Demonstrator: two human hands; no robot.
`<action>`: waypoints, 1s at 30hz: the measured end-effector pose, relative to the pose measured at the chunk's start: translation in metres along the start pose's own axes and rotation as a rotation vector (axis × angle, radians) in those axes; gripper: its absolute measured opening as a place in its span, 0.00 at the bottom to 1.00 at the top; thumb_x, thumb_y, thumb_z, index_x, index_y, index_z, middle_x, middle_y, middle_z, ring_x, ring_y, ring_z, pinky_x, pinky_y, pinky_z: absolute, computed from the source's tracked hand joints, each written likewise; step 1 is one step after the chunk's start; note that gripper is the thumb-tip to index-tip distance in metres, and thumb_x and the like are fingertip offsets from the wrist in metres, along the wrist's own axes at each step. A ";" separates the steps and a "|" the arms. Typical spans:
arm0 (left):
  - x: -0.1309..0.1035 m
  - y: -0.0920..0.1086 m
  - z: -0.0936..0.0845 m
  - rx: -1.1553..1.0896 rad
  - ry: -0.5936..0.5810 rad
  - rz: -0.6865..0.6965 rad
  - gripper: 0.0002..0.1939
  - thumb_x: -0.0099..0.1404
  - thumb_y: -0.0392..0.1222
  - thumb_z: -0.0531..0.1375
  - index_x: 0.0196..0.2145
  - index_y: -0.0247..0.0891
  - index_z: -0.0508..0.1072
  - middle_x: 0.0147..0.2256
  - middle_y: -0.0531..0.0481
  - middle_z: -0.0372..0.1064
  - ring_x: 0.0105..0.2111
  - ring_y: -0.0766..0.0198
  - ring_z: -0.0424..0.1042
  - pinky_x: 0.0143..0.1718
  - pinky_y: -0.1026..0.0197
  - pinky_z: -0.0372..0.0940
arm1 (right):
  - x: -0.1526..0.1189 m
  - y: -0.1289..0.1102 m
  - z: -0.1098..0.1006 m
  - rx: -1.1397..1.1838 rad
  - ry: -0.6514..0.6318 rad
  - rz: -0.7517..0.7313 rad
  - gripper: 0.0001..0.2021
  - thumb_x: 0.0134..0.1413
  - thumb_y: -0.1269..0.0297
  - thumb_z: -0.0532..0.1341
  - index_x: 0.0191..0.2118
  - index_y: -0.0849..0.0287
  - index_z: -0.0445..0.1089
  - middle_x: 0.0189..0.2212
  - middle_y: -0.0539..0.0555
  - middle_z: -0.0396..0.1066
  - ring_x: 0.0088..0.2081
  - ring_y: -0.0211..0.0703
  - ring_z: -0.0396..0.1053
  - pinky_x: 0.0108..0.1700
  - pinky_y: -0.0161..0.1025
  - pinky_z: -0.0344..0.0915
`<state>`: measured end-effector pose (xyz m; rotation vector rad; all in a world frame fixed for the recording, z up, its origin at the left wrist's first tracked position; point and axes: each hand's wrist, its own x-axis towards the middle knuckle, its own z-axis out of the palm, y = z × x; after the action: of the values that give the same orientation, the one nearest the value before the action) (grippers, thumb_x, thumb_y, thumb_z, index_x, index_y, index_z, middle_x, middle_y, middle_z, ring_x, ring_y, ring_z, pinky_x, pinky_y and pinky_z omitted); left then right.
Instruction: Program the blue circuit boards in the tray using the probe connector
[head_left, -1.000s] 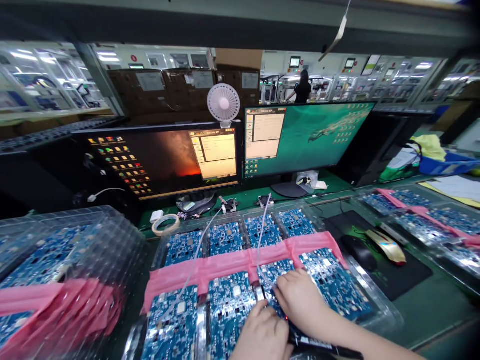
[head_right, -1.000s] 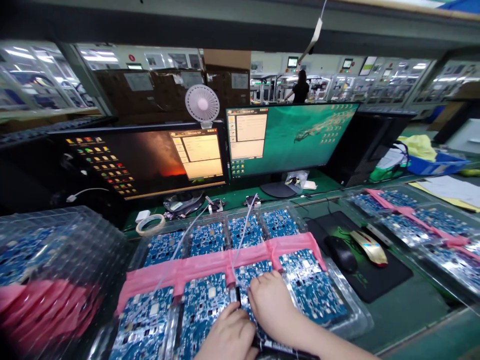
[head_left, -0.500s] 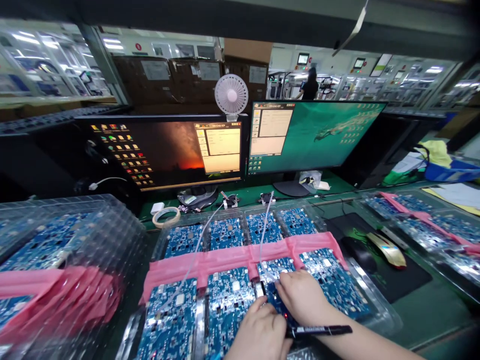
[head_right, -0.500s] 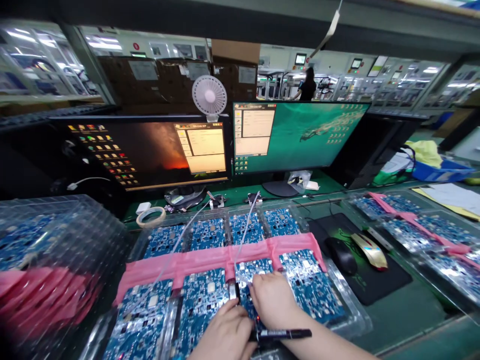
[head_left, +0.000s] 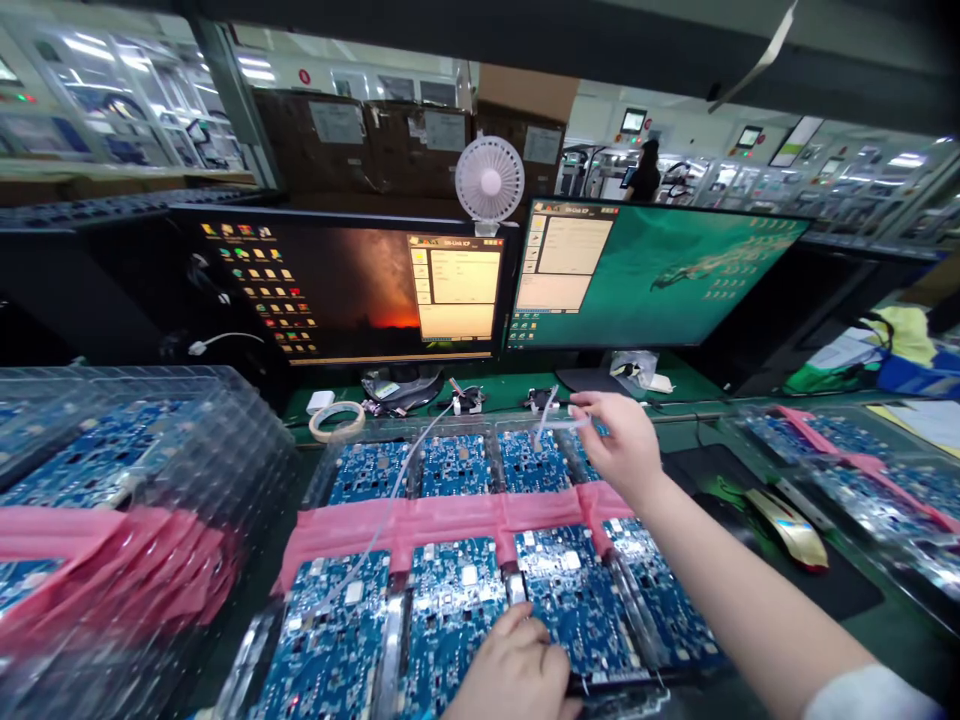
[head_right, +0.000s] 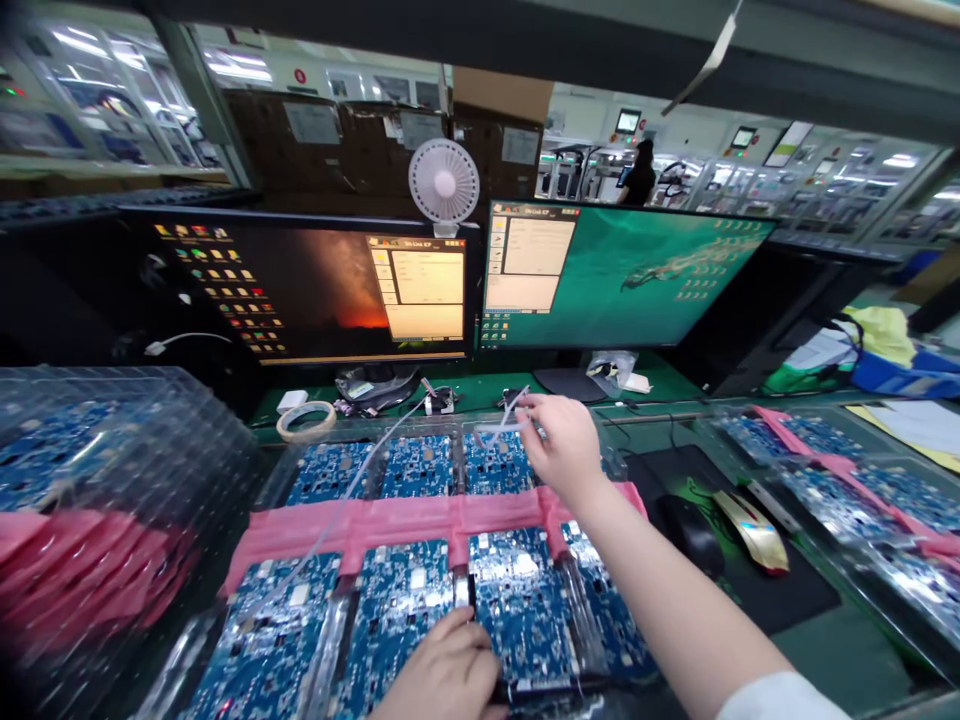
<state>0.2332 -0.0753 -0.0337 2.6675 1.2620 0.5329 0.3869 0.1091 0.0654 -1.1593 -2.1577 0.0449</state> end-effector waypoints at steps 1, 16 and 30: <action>0.000 -0.001 0.001 0.010 0.004 0.008 0.15 0.51 0.51 0.61 0.25 0.36 0.66 0.24 0.51 0.68 0.31 0.65 0.66 0.47 0.58 0.57 | 0.008 0.002 0.008 0.021 0.022 0.022 0.14 0.58 0.60 0.46 0.32 0.62 0.64 0.42 0.56 0.62 0.45 0.43 0.58 0.47 0.38 0.51; -0.001 -0.001 0.011 0.066 0.081 0.038 0.17 0.57 0.53 0.55 0.20 0.36 0.65 0.16 0.56 0.63 0.29 0.69 0.64 0.47 0.62 0.55 | -0.014 0.029 0.116 0.120 -0.323 0.308 0.11 0.52 0.64 0.56 0.23 0.64 0.63 0.19 0.47 0.61 0.22 0.32 0.58 0.26 0.29 0.52; -0.001 0.000 0.012 0.070 0.081 0.044 0.16 0.57 0.51 0.56 0.22 0.36 0.66 0.18 0.56 0.65 0.29 0.69 0.64 0.47 0.62 0.54 | -0.013 0.029 0.115 0.078 -0.358 0.298 0.09 0.51 0.63 0.56 0.23 0.61 0.64 0.21 0.47 0.64 0.25 0.33 0.60 0.27 0.29 0.50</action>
<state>0.2372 -0.0758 -0.0448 2.7631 1.2677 0.6203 0.3464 0.1479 -0.0400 -1.5087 -2.2372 0.4977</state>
